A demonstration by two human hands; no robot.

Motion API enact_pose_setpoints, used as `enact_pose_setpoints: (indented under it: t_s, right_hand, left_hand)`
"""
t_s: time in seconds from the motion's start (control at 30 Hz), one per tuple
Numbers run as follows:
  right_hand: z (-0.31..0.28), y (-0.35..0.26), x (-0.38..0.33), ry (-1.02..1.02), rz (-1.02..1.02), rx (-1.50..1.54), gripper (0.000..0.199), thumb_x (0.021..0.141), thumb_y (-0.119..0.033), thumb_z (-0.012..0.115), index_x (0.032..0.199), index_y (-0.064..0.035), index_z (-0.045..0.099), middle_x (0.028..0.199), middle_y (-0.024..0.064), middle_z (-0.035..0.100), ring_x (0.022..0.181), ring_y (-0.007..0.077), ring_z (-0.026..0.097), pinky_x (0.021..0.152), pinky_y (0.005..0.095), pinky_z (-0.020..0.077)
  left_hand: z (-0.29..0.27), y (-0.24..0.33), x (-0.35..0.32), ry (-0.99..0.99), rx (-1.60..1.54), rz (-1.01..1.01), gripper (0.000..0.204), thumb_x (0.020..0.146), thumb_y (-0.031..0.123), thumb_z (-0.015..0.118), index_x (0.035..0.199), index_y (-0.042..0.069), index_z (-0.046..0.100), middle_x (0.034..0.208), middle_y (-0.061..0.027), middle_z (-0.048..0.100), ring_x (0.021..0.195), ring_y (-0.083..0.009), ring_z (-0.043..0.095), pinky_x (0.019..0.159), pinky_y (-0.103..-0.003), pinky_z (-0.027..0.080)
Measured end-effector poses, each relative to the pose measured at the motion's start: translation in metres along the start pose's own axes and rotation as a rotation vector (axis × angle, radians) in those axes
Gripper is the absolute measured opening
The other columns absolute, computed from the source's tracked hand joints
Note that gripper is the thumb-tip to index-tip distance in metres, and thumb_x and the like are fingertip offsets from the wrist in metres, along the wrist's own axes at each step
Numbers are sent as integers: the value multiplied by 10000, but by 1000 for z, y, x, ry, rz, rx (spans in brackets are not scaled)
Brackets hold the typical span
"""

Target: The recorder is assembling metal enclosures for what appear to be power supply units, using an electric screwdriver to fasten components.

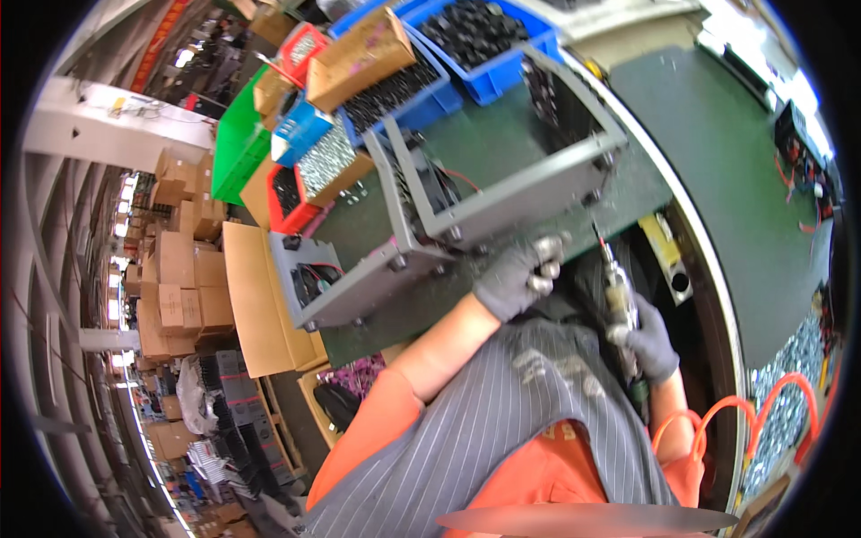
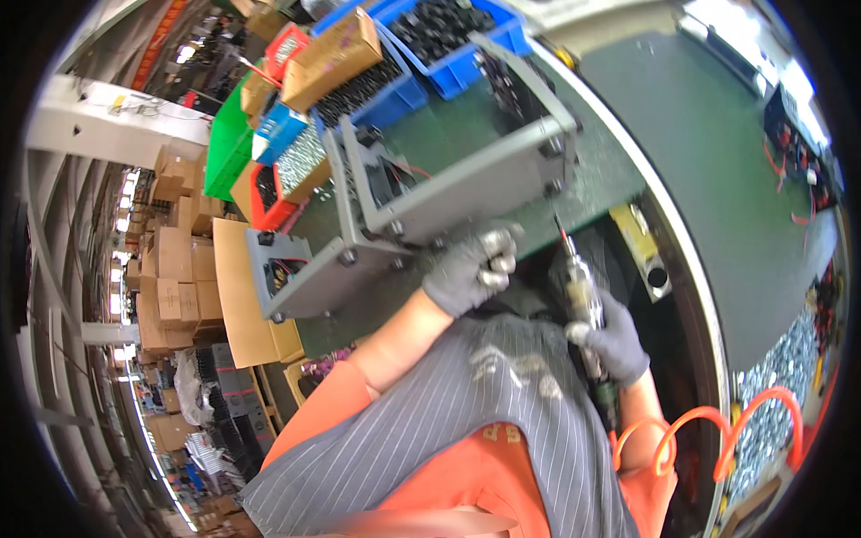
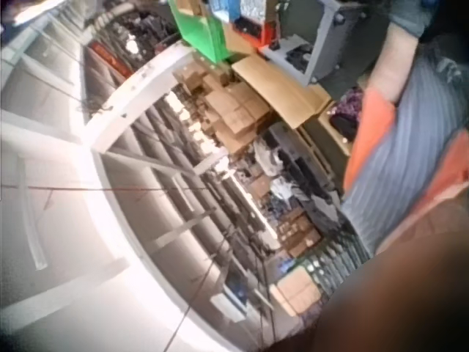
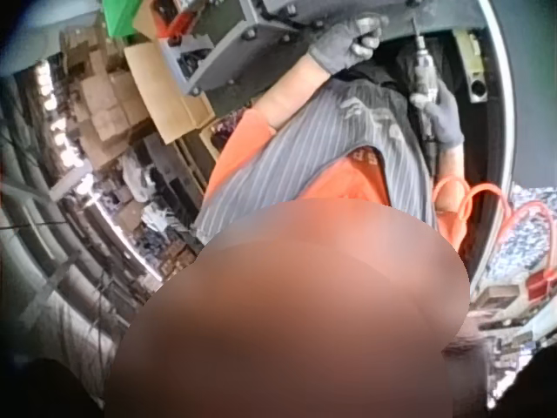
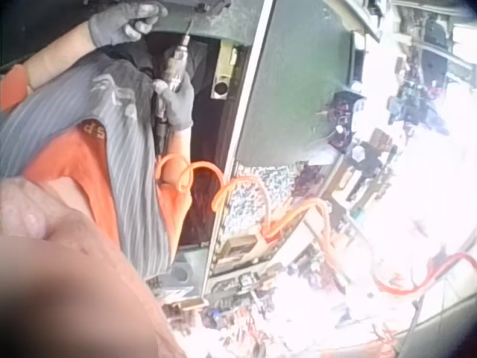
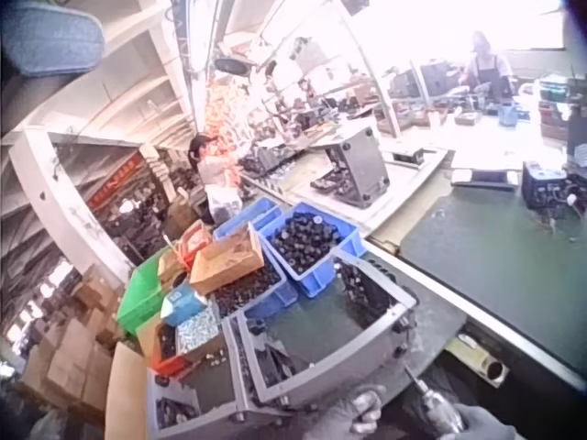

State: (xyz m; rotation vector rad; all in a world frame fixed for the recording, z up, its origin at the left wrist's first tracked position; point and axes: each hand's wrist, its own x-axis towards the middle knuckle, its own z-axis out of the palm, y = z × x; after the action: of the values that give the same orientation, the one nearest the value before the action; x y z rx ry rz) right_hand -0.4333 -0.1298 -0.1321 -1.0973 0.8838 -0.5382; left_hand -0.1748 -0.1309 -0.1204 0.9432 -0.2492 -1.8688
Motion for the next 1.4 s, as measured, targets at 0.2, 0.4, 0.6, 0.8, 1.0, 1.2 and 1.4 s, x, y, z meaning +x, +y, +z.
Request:
enact_pose_setpoints:
  t_s: [0.2, 0.4, 0.6, 0.8, 1.0, 1.2, 1.4]
  right_hand:
    - [-5, -38, -18, -206, 144, 29, 776, 563, -344, 819, 1166, 41, 520, 956, 34, 554, 850, 114, 498, 781, 255, 412]
    - [4, -52, -20, -197, 93, -35, 898, 484, -424, 846, 1175, 47, 519, 921, 30, 570, 816, 119, 522, 761, 249, 422]
    - [-1, -51, -17, -215, 111, -88, 890, 492, -421, 845, 1180, 41, 521, 968, 48, 578, 863, 134, 531, 807, 270, 426]
    - [-6, -48, -22, -211, 86, -85, 890, 502, -414, 841, 1194, 39, 514, 1002, 61, 580, 897, 143, 535, 837, 279, 424]
    - [-12, -42, -23, -205, -16, -105, 781, 548, -367, 820, 1156, 27, 529, 963, 103, 603, 883, 191, 579, 822, 312, 446]
    - [-20, -40, -25, -276, 9, -240, 755, 557, -358, 810, 1148, 21, 531, 935, 114, 602, 847, 199, 590, 783, 311, 461]
    - [-33, -28, -4, -92, 13, -19, 637, 624, -258, 789, 1140, 11, 532, 863, 8, 543, 751, 98, 499, 694, 257, 434]
  left_hand:
    - [7, 5, 13, -126, 19, 135, 428, 931, 381, 508, 605, 123, 404, 520, 20, 327, 442, -85, 313, 380, -205, 256]
    - [27, 12, 12, 67, 253, 190, 355, 944, 299, 501, 643, 119, 444, 541, 12, 421, 426, -73, 350, 376, -204, 275]
    - [34, 13, 11, 110, 431, 171, 302, 944, 268, 496, 684, 122, 450, 553, 22, 421, 428, -62, 346, 387, -199, 277]
    - [38, 15, 16, 60, 339, 179, 338, 945, 293, 487, 655, 124, 447, 540, 27, 401, 426, -61, 341, 389, -204, 267]
    - [42, 17, 16, 95, 586, 152, 318, 919, 289, 529, 666, 98, 512, 573, 27, 468, 455, -46, 382, 415, -195, 297]
    - [43, 38, 11, -25, 1023, 77, 256, 852, 288, 632, 802, 37, 636, 663, 30, 565, 583, -39, 504, 535, -183, 388]
    - [89, 71, -44, 2, 1868, 672, 366, 764, 464, 670, 782, 100, 642, 681, -98, 576, 646, -255, 570, 603, -345, 447]
